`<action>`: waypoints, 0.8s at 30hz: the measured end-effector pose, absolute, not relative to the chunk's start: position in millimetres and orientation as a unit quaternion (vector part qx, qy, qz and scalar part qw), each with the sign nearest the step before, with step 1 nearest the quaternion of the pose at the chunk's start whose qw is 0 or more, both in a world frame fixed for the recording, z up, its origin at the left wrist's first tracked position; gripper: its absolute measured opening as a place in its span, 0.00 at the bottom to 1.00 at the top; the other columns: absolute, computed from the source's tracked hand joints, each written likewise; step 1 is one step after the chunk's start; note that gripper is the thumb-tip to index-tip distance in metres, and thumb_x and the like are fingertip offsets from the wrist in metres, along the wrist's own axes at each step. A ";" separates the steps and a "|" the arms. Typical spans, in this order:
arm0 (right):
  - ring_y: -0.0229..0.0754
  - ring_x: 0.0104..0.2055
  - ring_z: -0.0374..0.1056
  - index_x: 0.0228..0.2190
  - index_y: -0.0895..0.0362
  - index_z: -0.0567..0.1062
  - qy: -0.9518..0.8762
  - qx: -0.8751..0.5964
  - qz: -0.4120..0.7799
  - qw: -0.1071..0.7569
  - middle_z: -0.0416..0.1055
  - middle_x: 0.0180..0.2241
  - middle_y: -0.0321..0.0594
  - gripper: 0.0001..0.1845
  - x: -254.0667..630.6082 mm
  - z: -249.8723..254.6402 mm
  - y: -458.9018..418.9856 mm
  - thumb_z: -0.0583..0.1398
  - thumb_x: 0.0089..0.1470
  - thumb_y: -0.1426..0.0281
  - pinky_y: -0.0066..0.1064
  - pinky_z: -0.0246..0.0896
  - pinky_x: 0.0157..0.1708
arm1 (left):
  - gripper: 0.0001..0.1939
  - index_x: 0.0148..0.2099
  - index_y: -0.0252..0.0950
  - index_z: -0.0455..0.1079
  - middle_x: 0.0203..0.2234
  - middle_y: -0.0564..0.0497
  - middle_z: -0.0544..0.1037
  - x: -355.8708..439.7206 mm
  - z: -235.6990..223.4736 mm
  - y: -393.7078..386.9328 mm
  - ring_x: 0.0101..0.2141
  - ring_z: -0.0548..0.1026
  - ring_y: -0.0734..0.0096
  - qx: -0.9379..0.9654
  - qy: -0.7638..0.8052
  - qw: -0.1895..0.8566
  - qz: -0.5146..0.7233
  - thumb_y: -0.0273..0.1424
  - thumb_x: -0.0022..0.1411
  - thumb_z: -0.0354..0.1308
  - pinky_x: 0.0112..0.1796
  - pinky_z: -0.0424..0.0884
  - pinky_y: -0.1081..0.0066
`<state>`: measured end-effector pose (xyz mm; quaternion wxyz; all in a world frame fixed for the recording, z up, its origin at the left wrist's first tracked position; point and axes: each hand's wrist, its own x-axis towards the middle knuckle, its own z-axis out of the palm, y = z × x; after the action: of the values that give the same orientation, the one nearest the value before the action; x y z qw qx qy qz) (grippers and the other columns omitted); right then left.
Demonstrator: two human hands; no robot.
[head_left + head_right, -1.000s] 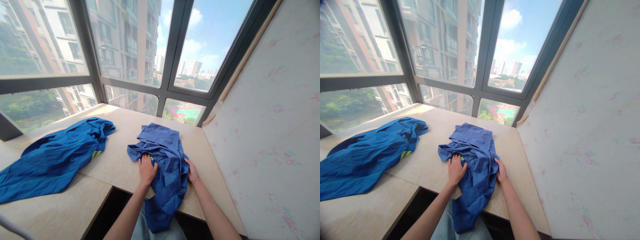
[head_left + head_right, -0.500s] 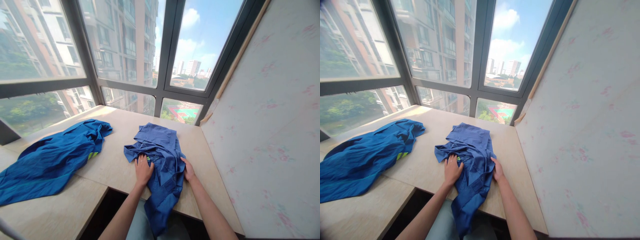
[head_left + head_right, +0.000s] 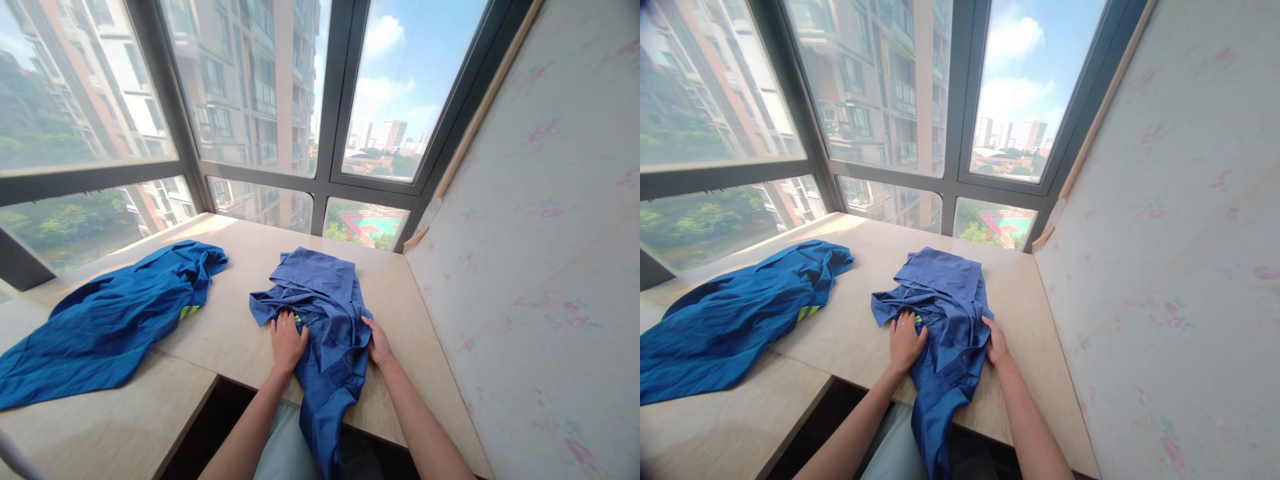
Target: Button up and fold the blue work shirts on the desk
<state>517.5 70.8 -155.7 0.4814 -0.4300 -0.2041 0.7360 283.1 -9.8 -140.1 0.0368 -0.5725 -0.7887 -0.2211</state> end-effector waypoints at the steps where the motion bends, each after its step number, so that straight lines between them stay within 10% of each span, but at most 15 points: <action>1: 0.48 0.46 0.76 0.36 0.57 0.80 -0.203 -0.430 0.736 0.482 0.80 0.38 0.41 0.13 517.3 -155.6 70.8 0.65 0.47 0.66 0.39 0.71 0.51 | 0.29 0.62 0.23 0.64 0.62 0.36 0.65 283.2 -139.7 -9.8 0.63 0.60 0.52 -0.571 -0.790 0.035 -0.220 0.37 0.65 0.51 0.64 0.49 0.52; 24: 0.47 0.45 0.76 0.36 0.56 0.79 -0.197 -0.423 0.740 0.484 0.80 0.40 0.40 0.14 518.5 -159.5 72.8 0.66 0.45 0.65 0.39 0.70 0.52 | 0.28 0.62 0.25 0.65 0.62 0.34 0.65 285.2 -145.3 -1.5 0.64 0.58 0.51 -0.562 -0.797 0.043 -0.217 0.37 0.64 0.51 0.64 0.48 0.51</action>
<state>518.5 72.8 -159.5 0.4838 -0.4232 -0.1966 0.7403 285.2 -1.5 -145.3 0.0428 -0.5625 -0.7966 -0.2174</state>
